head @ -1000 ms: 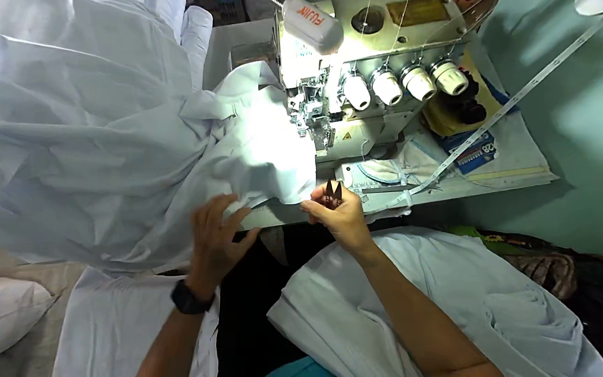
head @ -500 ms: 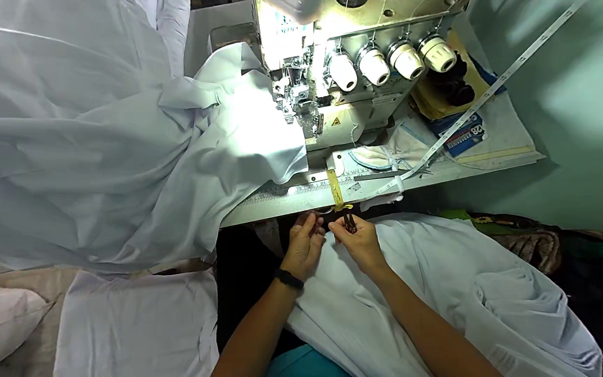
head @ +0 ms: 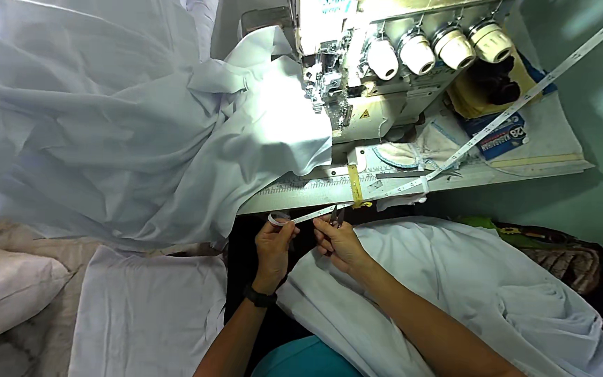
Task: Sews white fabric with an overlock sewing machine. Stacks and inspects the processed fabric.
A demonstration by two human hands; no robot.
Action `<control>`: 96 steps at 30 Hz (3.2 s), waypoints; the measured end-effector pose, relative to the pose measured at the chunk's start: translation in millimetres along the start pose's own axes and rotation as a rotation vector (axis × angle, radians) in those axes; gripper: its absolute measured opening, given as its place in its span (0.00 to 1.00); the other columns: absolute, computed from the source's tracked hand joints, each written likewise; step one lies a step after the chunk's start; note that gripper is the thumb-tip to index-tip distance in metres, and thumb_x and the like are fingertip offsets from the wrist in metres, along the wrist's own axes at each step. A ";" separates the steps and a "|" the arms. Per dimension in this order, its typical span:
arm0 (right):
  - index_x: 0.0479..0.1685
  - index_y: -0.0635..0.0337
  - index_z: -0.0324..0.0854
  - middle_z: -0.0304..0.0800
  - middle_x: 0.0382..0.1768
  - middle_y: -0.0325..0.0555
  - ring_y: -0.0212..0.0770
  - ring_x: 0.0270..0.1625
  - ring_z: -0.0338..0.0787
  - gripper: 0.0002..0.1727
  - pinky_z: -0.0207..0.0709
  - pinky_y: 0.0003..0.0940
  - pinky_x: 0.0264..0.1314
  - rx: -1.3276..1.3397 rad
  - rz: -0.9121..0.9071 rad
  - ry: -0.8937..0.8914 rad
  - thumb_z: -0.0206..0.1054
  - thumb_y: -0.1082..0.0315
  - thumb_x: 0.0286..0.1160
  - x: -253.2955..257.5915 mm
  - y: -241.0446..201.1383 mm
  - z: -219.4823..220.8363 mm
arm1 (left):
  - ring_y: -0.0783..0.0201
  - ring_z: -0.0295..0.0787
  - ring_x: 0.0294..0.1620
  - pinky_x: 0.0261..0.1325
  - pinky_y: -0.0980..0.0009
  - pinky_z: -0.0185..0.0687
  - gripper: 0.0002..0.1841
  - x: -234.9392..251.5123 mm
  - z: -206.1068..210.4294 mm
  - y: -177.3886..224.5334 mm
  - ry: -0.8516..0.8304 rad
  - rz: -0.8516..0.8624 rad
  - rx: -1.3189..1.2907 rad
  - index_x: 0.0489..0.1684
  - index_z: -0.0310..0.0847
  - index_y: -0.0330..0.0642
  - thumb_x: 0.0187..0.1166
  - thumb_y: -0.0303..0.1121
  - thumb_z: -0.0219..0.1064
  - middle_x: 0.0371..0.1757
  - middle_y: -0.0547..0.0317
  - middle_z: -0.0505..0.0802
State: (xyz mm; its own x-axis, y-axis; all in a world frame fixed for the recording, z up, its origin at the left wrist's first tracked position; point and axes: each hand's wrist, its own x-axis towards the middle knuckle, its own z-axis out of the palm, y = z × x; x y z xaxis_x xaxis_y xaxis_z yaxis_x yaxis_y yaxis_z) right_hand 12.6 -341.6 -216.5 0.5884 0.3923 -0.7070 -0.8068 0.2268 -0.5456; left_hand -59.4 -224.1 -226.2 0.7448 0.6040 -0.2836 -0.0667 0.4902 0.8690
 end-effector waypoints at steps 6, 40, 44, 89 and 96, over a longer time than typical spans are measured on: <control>0.40 0.63 0.79 0.74 0.14 0.31 0.22 0.10 0.67 0.07 0.64 0.16 0.13 -0.113 0.035 -0.011 0.58 0.75 0.87 -8.0 2.3 -3.2 | 0.75 0.93 0.31 0.43 0.77 0.91 0.15 11.3 -25.6 28.0 0.009 0.102 0.172 0.32 0.86 0.46 0.74 0.14 0.59 0.30 0.69 0.96; 0.43 0.58 0.76 0.75 0.22 0.25 0.17 0.20 0.70 0.13 0.64 0.12 0.23 -0.590 -0.125 -0.400 0.47 0.64 0.91 -27.7 -14.5 7.3 | 0.83 0.87 0.39 0.45 0.85 0.84 0.12 52.6 -22.6 121.9 -0.846 -0.020 0.788 0.51 0.89 0.31 0.72 0.16 0.67 0.46 0.61 0.94; 0.41 0.61 0.80 0.86 0.28 0.34 0.21 0.17 0.77 0.09 0.72 0.14 0.20 -0.280 -0.021 -0.408 0.55 0.72 0.84 -32.9 -10.5 11.2 | 0.78 0.86 0.36 0.40 0.83 0.84 0.13 56.4 -17.1 124.8 -0.902 -0.042 0.811 0.50 0.90 0.32 0.70 0.14 0.68 0.44 0.59 0.93; 0.24 0.61 0.87 0.88 0.20 0.29 0.16 0.20 0.81 0.09 0.73 0.11 0.24 -0.274 -0.686 -0.091 0.70 0.81 0.71 8.4 -66.1 45.5 | 0.70 0.82 0.25 0.30 0.71 0.77 0.08 118.4 96.1 141.9 -0.565 0.646 1.176 0.36 0.86 0.40 0.67 0.28 0.80 0.27 0.61 0.89; 0.36 0.70 0.87 0.91 0.24 0.31 0.16 0.25 0.85 0.03 0.79 0.12 0.29 -0.333 -0.841 -0.051 0.69 0.82 0.69 -0.4 -59.4 45.1 | 0.52 0.86 0.42 0.42 0.57 0.79 0.07 109.7 92.5 129.8 -0.606 1.011 1.385 0.38 0.94 0.40 0.78 0.29 0.68 0.40 0.50 0.90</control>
State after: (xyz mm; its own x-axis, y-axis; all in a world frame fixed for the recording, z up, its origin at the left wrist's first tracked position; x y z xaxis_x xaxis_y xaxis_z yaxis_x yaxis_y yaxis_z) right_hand 57.9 -315.1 -163.5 0.9671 0.2543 0.0003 -0.0497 0.1903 -0.9805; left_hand 75.0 -152.4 -107.0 0.9050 -0.1368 0.4029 -0.2924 -0.8878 0.3554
